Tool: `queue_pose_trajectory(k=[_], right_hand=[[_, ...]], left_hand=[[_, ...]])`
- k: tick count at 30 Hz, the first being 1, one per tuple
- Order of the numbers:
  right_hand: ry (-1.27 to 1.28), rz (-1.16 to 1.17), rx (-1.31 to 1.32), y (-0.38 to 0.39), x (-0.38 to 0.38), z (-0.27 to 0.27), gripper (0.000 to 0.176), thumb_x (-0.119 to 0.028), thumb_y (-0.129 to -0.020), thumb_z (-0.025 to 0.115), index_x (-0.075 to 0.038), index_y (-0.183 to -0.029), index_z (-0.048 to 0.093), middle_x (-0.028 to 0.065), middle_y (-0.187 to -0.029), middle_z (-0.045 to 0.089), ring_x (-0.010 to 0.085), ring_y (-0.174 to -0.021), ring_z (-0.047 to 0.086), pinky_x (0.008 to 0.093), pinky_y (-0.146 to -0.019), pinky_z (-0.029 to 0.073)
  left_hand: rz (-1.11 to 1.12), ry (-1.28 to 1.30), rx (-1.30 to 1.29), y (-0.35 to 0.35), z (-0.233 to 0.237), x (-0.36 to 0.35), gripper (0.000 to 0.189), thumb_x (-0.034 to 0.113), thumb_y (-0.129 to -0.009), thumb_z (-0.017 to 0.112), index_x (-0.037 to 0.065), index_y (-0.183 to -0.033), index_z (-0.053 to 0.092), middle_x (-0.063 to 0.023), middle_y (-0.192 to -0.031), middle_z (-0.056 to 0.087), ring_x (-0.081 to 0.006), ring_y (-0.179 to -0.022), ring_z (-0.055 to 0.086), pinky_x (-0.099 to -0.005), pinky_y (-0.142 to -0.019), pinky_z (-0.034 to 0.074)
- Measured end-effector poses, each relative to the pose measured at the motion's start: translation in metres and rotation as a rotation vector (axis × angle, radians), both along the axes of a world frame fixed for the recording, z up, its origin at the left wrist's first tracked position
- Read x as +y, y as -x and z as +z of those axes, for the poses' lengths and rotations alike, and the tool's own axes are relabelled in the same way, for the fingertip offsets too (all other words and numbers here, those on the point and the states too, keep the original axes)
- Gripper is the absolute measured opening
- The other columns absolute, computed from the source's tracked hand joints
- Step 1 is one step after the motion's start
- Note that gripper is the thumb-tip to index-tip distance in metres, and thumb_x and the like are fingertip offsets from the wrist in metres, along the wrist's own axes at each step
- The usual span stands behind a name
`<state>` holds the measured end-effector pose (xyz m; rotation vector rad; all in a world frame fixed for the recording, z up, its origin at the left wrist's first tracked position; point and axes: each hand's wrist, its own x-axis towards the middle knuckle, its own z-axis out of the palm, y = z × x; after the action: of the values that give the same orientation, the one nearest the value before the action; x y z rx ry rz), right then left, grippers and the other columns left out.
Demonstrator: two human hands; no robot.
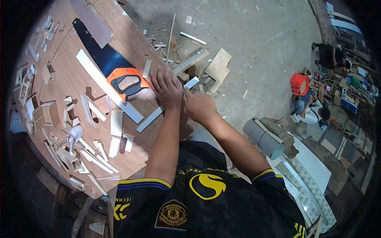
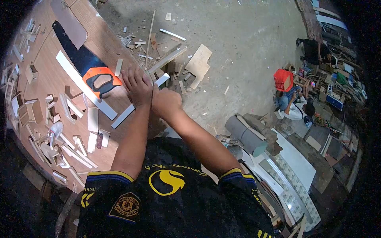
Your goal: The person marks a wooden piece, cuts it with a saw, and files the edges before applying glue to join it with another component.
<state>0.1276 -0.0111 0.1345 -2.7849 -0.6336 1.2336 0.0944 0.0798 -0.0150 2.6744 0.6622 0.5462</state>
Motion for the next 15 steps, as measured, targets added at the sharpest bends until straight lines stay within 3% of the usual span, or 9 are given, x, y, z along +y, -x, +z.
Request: queue_pose_trajectory(k=[5, 7, 15], right_hand=[[0.008, 0.060, -0.082, 0.003, 0.001, -0.008, 0.043, -0.019, -0.094, 0.045, -0.002, -0.132, 0.056, 0.0187, -0.090, 0.072, 0.0331, -0.077, 0.073, 0.0438, -0.066, 0.058], [0.032, 0.068, -0.086, 0.003, 0.003, -0.009, 0.047, -0.016, -0.090, 0.050, -0.001, -0.135, 0.053, 0.0178, -0.084, 0.071, 0.0324, -0.074, 0.072, 0.0457, -0.063, 0.056], [0.086, 0.149, -0.133, 0.006, 0.003, -0.003, 0.044, -0.015, -0.092, 0.047, -0.005, -0.133, 0.055, 0.0110, -0.074, 0.071, 0.0292, -0.064, 0.071, 0.0413, -0.053, 0.054]], left_hand=[[0.038, 0.002, -0.026, -0.003, -0.013, 0.000, 0.036, 0.020, -0.090, 0.056, 0.009, -0.124, 0.058, -0.0090, -0.139, 0.051, -0.0405, -0.139, 0.037, -0.0561, -0.116, 0.027], [0.055, 0.036, -0.023, -0.005, -0.007, -0.002, 0.035, 0.020, -0.090, 0.057, 0.011, -0.124, 0.058, -0.0075, -0.138, 0.052, -0.0393, -0.139, 0.038, -0.0551, -0.116, 0.025], [0.113, -0.067, 0.094, -0.009, -0.003, -0.005, 0.034, 0.020, -0.089, 0.059, 0.012, -0.123, 0.058, -0.0062, -0.138, 0.053, -0.0360, -0.139, 0.040, -0.0512, -0.117, 0.021]])
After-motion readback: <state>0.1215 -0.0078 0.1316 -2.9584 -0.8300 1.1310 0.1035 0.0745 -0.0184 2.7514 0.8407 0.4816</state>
